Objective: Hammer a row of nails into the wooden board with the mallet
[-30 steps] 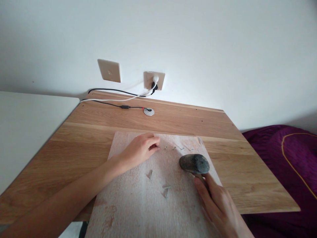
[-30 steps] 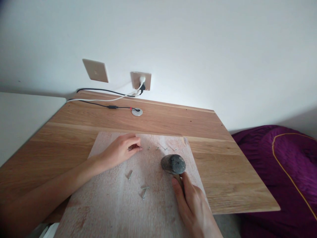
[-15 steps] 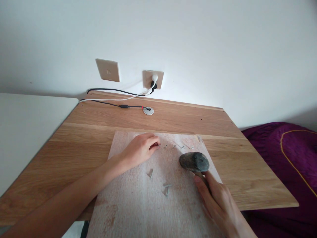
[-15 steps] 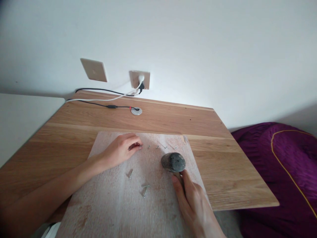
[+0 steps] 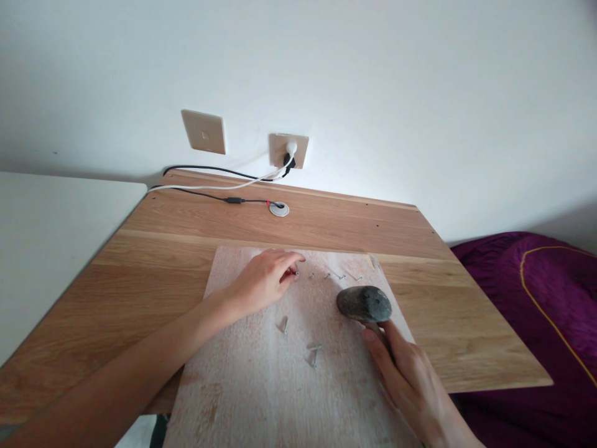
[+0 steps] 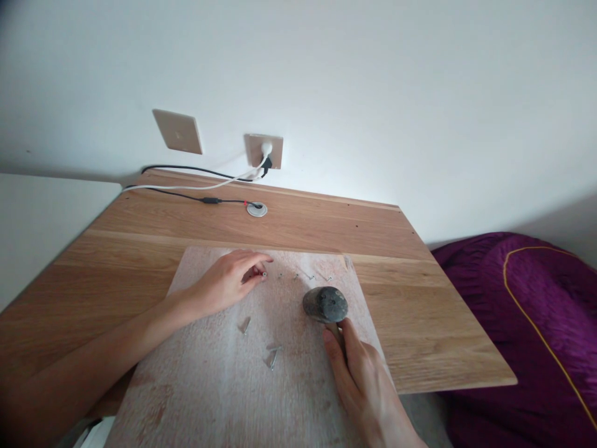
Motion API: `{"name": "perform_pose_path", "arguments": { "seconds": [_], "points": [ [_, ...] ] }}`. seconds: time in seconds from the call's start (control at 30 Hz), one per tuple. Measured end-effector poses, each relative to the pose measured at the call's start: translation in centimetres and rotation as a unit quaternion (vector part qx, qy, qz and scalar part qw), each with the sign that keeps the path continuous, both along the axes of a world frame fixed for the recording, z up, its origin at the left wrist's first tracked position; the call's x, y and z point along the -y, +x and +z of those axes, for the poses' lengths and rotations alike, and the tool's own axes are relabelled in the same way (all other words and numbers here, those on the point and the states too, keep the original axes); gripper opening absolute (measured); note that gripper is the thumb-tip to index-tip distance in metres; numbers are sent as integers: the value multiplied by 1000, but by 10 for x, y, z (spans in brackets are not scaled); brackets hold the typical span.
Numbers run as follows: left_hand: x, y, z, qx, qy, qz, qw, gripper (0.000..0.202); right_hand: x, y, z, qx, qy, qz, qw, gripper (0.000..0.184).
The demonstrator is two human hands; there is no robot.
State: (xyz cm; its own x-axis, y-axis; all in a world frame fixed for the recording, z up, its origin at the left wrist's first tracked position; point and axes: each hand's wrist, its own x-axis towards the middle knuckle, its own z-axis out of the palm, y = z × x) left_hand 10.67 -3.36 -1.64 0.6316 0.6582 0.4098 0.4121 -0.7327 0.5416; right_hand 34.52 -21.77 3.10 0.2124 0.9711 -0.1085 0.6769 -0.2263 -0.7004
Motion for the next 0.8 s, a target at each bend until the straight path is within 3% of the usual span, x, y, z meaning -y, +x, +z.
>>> {"name": "perform_pose_path", "arguments": {
  "seconds": [0.3, 0.57, 0.8],
  "points": [
    [-1, 2, 1, 20, -17, -1, 1000, 35, 2, -4, 7, -44, -23, -14, 999, 44],
    [-3, 3, -1, 35, -40, -7, 999, 45, -37, -24, 31, -5, 14, 105, 994, 39],
    [-4, 1, 0, 44, -45, -25, 998, 50, -56, -43, 27, 14, 4, 179, 984, 29]
  ]
}}
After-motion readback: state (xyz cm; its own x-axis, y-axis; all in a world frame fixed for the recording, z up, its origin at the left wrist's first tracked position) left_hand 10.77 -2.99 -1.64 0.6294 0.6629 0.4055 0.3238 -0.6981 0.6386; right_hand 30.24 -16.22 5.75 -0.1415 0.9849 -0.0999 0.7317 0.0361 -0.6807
